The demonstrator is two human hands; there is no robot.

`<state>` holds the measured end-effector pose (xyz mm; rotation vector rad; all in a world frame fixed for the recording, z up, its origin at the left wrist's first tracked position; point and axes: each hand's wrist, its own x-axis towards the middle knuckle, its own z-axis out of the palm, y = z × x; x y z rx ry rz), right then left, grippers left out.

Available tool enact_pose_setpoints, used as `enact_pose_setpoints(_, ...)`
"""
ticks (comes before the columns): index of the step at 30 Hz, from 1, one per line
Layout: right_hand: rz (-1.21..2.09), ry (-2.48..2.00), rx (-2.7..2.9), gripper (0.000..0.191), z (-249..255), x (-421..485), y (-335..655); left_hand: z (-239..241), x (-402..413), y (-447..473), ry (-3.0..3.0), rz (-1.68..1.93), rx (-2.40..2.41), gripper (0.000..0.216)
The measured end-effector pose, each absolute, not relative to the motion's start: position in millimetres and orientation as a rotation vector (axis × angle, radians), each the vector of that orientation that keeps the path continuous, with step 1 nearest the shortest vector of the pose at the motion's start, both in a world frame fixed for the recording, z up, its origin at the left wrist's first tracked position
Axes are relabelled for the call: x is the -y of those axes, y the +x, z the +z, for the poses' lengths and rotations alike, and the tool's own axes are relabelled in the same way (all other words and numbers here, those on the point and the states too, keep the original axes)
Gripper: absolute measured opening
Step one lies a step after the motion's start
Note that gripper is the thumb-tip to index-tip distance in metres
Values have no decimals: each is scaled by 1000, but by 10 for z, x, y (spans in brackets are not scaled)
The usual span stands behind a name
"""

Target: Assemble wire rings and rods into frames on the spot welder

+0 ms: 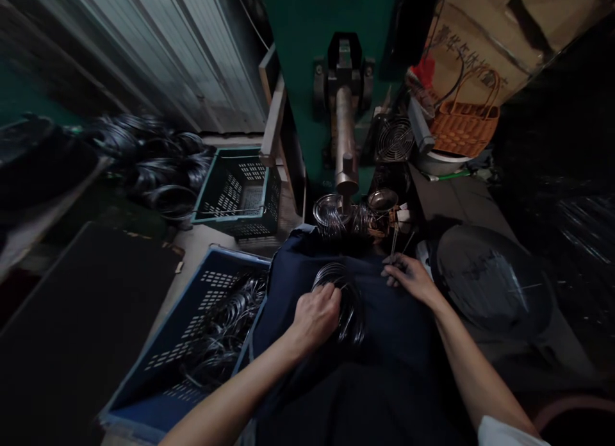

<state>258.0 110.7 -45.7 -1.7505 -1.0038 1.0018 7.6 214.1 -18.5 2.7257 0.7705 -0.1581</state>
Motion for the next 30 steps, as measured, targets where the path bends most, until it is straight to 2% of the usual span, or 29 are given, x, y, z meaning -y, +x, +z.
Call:
enact_pose_setpoints(4, 983, -1746, 947, 29, -442, -1105, 2535, -331, -1826, -97, 2490, -107, -820, 29)
enact_pose_setpoints(7, 933, -1715, 880, 30, -373, -1075, 2526, -637, -1580, -295, 2181, -92, -735, 65)
enact_pose_setpoints(9, 932, -1668, 842, 29, -296, -1035, 2497, -796, -1524, -392, 1977, -77, -722, 77)
enact_pose_setpoints(12, 971, -1598, 793, 25, -189, -948, 2373, -824, -1683, -400, 1773, 42, -781, 67)
enact_pose_setpoints(16, 1064, -1514, 813, 20, -128, -846, 2065, -629, -2073, -262, 1579, 256, -839, 52)
enact_pose_setpoints(21, 1052, -1453, 1185, 21, -1, -813, 1766, -492, -2122, -387, 1590, 67, -635, 50)
enact_pose_setpoints(23, 997, -1432, 1364, 28, 49, -803, 1736, -435, -2073, -502, 1617, 24, -572, 48)
enact_pose_setpoints(27, 915, -1421, 1628, 56, 1, -792, 1675, -277, -2140, -517, 1387, 171, -743, 51)
enact_pose_setpoints(30, 792, -1453, 1789, 61, -99, -847, 1569, -205, -2276, -308, 1066, 293, -831, 64)
